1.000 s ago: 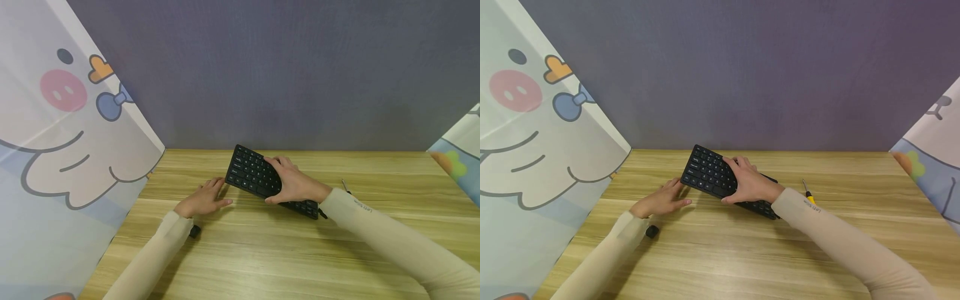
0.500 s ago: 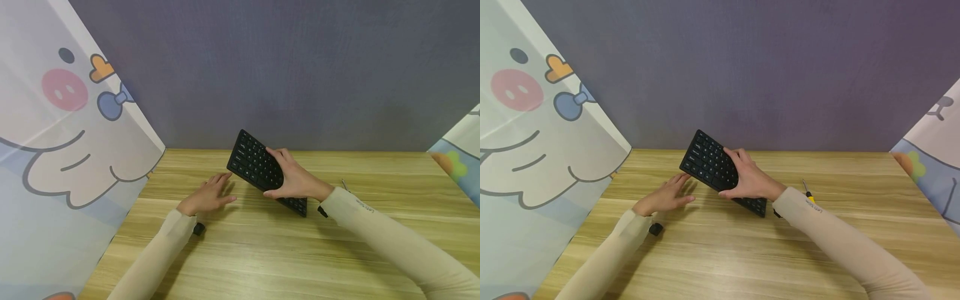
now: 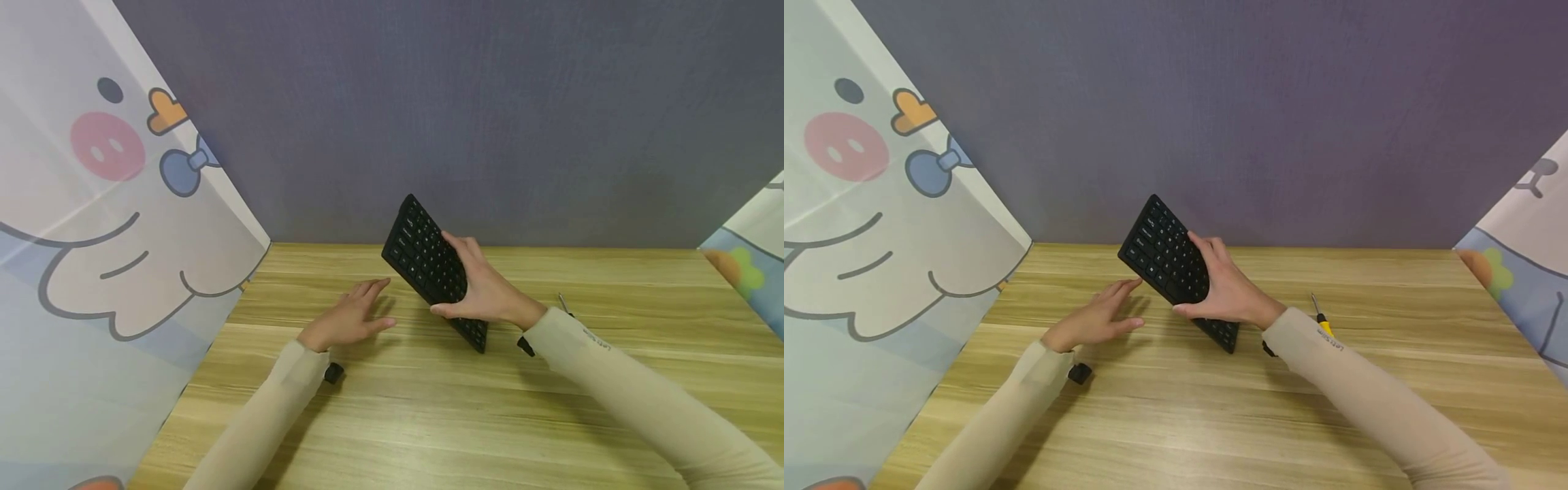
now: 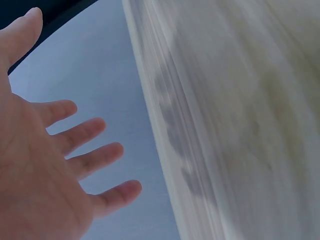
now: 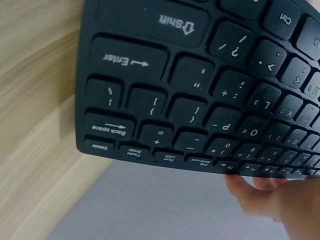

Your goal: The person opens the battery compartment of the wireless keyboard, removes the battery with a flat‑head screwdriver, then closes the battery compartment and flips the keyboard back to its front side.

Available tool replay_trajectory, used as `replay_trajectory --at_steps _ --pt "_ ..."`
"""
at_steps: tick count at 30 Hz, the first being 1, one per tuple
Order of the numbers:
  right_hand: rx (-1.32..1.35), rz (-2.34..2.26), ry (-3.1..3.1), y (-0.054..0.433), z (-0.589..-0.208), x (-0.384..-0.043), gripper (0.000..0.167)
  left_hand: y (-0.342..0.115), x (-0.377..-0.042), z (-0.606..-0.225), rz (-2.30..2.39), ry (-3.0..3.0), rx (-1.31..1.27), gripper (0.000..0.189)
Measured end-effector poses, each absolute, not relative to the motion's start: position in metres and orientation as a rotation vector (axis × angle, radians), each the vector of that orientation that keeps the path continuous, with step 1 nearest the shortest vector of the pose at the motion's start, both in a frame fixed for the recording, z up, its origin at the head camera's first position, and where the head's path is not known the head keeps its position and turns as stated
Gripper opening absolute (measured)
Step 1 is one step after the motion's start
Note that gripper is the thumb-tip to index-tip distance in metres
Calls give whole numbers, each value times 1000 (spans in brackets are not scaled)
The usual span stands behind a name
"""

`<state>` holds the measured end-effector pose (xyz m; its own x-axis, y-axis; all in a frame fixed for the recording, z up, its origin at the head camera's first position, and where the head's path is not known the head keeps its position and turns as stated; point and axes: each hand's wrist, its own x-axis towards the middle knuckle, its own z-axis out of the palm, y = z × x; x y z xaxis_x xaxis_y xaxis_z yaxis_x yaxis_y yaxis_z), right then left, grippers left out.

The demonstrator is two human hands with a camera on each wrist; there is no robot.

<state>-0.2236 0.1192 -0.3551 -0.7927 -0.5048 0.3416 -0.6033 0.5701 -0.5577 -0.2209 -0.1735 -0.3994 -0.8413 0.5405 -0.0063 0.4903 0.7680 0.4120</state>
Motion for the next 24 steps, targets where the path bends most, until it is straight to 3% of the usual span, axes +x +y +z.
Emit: replay_trajectory --at_steps 24 --pt "1005 1293 -2416 117 -363 -227 119 -143 -225 -393 668 2776 960 87"
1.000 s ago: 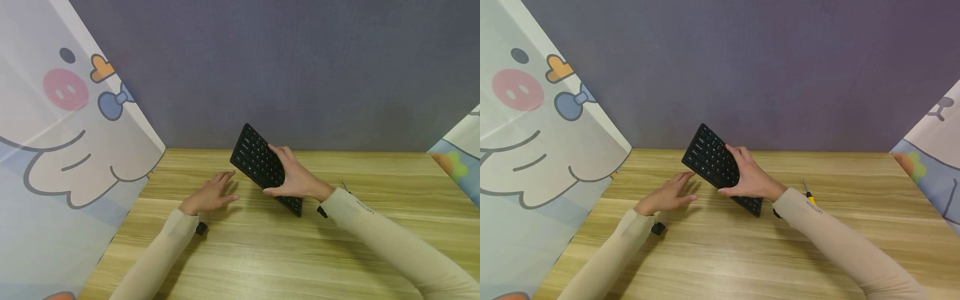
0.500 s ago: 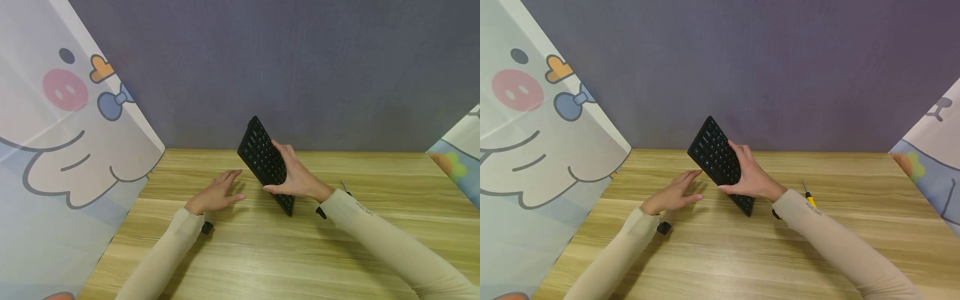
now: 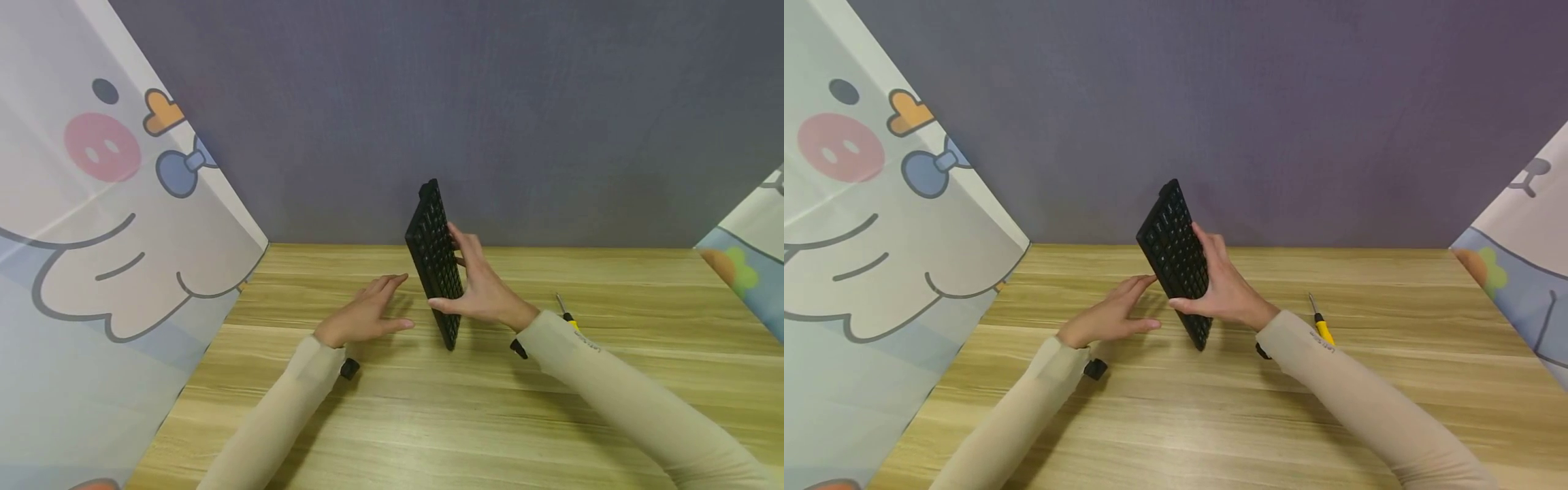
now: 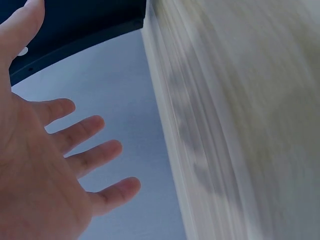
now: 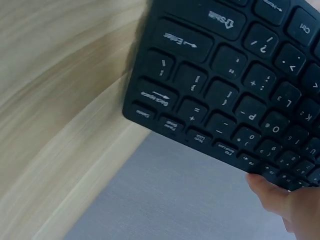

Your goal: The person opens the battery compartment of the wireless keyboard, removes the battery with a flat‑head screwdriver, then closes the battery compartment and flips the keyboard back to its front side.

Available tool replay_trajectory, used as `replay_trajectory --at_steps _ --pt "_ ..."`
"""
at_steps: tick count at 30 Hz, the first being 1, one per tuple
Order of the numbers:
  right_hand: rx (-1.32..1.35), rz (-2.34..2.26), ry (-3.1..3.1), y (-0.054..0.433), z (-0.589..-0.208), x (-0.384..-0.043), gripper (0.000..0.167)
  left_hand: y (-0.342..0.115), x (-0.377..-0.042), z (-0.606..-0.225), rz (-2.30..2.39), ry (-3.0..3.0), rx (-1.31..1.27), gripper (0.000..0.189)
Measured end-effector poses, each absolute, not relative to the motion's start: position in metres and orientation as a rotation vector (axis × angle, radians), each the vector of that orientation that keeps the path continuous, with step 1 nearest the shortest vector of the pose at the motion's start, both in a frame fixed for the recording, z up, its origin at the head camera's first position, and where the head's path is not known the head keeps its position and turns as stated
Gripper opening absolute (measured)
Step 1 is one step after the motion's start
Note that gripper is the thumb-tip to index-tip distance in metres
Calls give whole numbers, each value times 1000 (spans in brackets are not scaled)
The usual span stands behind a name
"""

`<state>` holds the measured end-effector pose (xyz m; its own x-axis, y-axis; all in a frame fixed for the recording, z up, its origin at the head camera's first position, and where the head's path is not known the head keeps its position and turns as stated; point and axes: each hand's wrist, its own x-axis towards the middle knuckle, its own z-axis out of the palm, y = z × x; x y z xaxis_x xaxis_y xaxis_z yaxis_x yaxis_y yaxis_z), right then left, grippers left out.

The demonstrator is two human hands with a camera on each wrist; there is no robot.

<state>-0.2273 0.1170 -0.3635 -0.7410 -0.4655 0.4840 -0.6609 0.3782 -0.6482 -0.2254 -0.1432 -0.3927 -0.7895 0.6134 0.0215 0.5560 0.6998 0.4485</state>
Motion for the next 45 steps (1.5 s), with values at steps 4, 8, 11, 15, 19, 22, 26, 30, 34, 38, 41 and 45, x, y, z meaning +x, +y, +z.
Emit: replay_trajectory --at_steps 4,8,11,15,19,22,26,30,34,38,41,45 --pt "1000 1318 -2387 117 -365 -228 119 -138 -227 -393 684 2765 981 88" --pt "989 1350 -2387 117 -366 -228 120 -134 -227 -393 702 2751 986 89" --pt "993 1393 -2368 116 -364 -225 122 -132 -227 -394 709 2743 984 89" --pt "1037 1446 -2308 113 -350 -212 120 -128 -228 -394 714 2737 996 90" --pt "1088 1454 -2249 113 -343 -204 117 -123 -228 -393 712 2732 1024 92" --pt "1132 1464 -2183 116 -346 -205 115 -119 -228 -391 702 2728 1029 94" --pt "1174 1466 -2107 120 -350 -207 114 -116 -227 -389 694 2729 1038 97" --pt "1187 1459 -2068 122 -350 -208 114 -112 -228 -389 696 2726 1051 98" --pt "1194 1476 -2044 121 -348 -208 113 -109 -229 -390 709 2708 1051 99" --pt "1201 1488 -2044 121 -347 -208 112 -106 -230 -390 746 2683 1080 101" --pt "1202 1498 -2053 122 -347 -207 112 -104 -231 -392 755 2664 1114 101" --pt "1192 1509 -2073 124 -348 -206 112 -100 -232 -395 759 2634 1123 101"
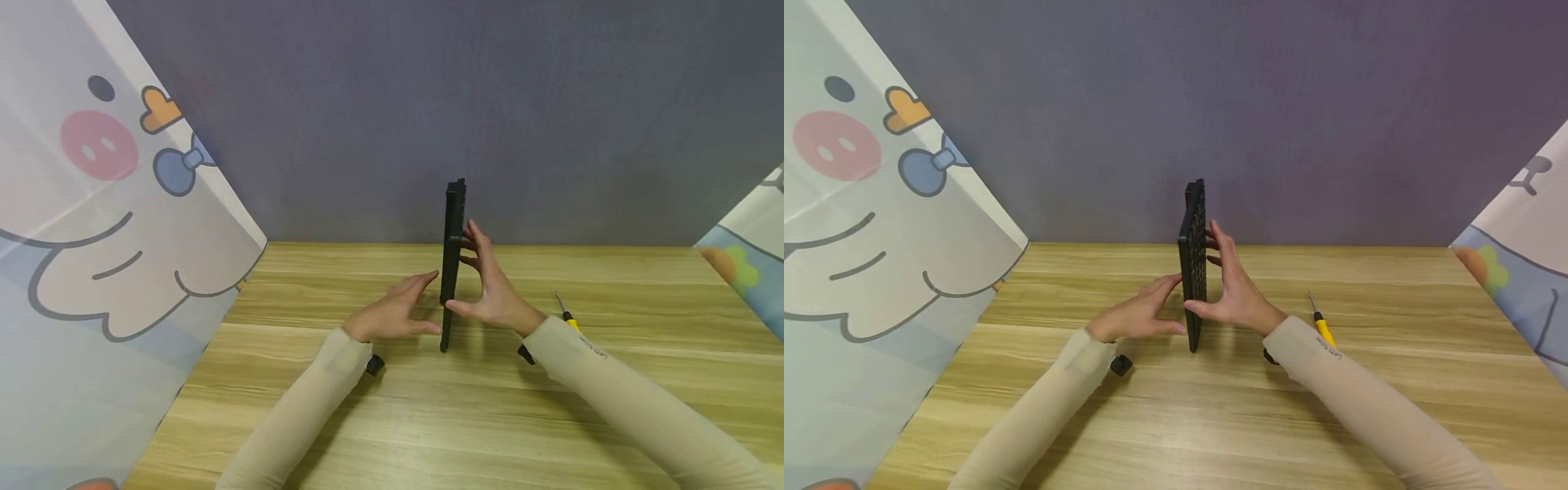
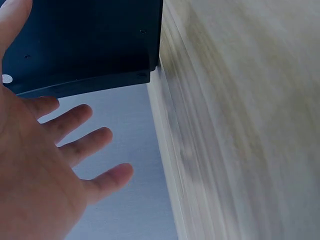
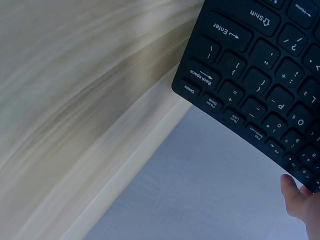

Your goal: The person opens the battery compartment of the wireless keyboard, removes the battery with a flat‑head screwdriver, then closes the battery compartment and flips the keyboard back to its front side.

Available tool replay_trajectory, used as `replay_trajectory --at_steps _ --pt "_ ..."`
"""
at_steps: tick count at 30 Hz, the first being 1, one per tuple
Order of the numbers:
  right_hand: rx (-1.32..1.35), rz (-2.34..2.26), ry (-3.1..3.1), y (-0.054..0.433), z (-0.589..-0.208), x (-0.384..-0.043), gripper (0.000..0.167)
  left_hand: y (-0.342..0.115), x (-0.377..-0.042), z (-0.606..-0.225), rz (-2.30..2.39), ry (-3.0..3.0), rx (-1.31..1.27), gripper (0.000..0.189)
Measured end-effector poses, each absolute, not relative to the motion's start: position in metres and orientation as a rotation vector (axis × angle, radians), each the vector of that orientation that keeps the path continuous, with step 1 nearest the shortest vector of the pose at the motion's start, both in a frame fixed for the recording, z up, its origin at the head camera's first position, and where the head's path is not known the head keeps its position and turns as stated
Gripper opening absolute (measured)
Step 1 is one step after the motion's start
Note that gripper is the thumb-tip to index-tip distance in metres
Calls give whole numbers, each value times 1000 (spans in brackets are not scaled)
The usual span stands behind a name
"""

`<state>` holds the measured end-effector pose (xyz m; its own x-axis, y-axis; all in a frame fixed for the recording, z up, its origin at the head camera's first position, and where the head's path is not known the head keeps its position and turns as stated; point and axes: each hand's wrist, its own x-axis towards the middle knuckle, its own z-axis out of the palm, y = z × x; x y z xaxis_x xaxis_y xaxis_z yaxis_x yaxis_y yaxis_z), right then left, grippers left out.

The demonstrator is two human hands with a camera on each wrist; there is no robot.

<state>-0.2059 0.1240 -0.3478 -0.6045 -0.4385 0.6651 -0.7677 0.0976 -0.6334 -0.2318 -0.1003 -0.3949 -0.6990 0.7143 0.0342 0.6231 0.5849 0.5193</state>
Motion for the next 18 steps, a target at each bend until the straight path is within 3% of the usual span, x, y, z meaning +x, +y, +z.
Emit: replay_trajectory --at_steps 18 --pt "1170 1472 -2031 133 -331 -204 114 -91 -234 -396 766 2593 1155 109"
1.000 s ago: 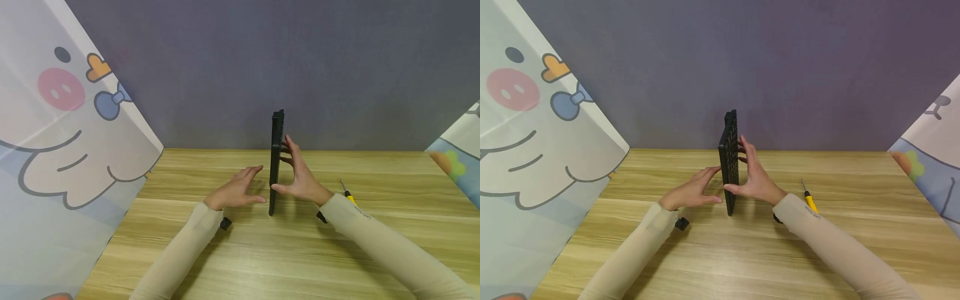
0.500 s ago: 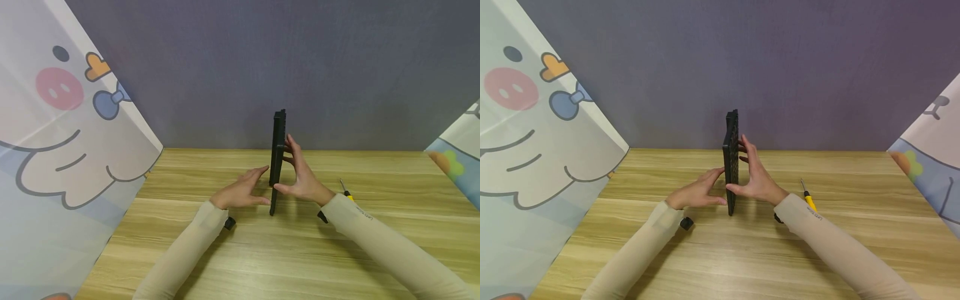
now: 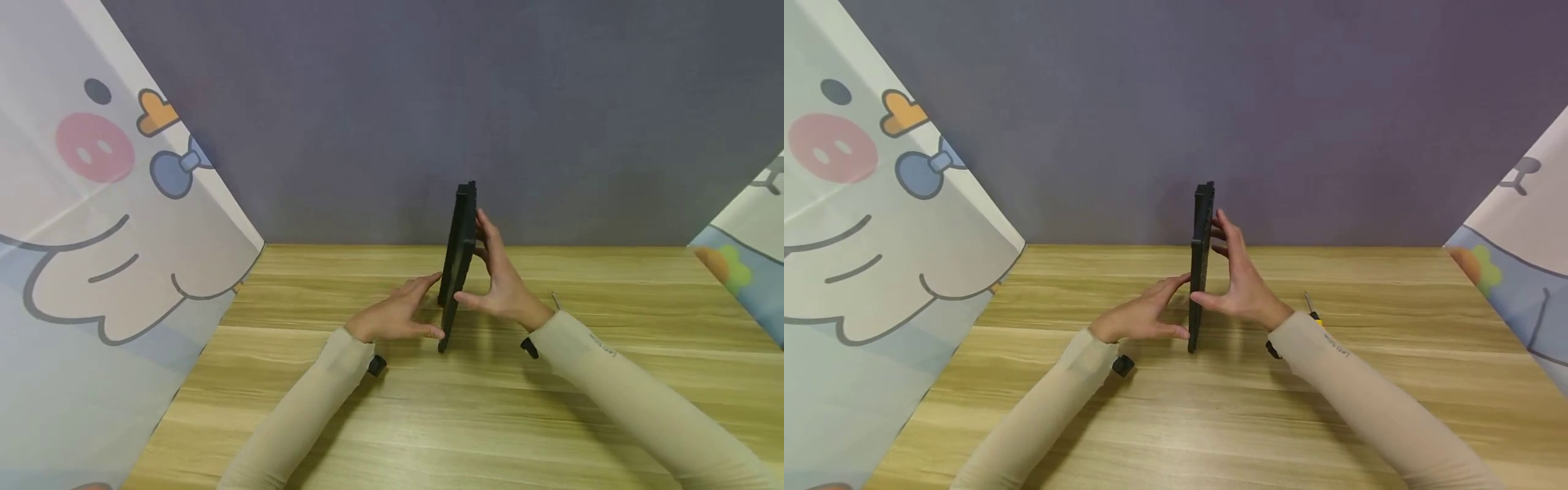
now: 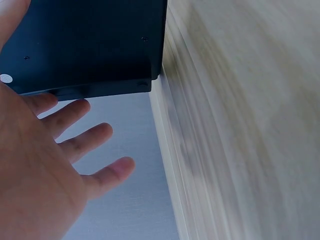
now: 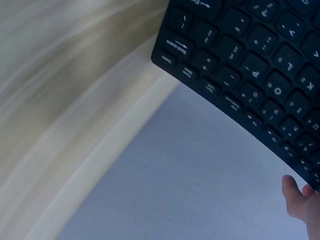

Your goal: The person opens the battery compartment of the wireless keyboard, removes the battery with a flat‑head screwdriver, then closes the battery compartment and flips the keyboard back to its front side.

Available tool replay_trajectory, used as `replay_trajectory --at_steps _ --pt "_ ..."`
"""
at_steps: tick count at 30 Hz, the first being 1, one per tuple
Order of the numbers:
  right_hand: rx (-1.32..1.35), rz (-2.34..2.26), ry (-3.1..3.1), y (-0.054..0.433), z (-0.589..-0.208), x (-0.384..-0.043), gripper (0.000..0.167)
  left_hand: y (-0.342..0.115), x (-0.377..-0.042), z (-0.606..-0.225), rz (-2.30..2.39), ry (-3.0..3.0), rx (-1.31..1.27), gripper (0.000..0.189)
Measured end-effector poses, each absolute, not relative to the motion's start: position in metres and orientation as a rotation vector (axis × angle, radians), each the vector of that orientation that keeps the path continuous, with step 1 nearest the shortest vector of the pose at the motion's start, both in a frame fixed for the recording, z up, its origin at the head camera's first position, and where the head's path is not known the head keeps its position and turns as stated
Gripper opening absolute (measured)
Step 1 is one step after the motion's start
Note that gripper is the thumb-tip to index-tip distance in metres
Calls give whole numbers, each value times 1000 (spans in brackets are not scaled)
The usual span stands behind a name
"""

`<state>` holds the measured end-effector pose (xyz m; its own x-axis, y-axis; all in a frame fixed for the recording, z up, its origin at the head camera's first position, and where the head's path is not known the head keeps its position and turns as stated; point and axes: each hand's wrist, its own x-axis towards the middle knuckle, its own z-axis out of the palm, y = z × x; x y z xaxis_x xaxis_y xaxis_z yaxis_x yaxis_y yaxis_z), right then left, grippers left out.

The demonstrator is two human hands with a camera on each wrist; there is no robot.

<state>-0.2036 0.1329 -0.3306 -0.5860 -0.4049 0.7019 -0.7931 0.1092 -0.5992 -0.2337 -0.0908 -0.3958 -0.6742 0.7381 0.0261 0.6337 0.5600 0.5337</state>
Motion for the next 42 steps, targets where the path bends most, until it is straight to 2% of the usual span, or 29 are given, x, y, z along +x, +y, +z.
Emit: replay_trajectory --at_steps 28,42 --pt "1247 1350 -1908 146 -296 -205 112 -85 -231 -395 764 2595 1164 110" --pt "1224 1302 -1901 160 -291 -199 107 -80 -232 -396 750 2598 1167 110"
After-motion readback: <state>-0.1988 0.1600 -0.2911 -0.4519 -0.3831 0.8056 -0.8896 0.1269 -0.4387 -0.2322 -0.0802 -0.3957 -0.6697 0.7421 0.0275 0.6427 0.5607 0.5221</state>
